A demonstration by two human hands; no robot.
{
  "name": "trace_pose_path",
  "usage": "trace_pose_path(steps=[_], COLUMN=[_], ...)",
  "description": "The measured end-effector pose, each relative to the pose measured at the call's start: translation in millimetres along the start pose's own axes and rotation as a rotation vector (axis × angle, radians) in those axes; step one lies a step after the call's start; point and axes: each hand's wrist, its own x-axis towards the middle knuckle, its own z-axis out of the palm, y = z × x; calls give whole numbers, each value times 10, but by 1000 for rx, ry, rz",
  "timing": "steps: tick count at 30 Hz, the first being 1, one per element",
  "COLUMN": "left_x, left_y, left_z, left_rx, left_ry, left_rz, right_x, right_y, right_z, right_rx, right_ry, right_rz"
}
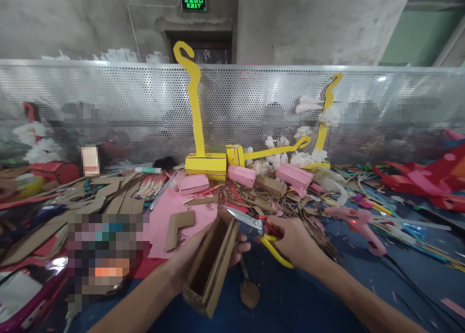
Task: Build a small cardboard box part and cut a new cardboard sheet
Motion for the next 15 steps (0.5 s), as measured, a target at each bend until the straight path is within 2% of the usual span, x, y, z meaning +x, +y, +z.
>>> trace_pose_path(steps=[4, 9, 15], left_x=[13, 33, -20], left_y=[-1, -19, 30], left_z=[-29, -92, -62], left_rx=[-32, 17, 121], left_ry=[29, 48, 214], left_rz=[36, 89, 41], right_x=[57, 57, 18], right_y=[31, 17, 20], right_z=[24, -67, -149], right_rx=[-43, -36, -45], right_ry=[43, 69, 63], right_rz=[47, 54, -39])
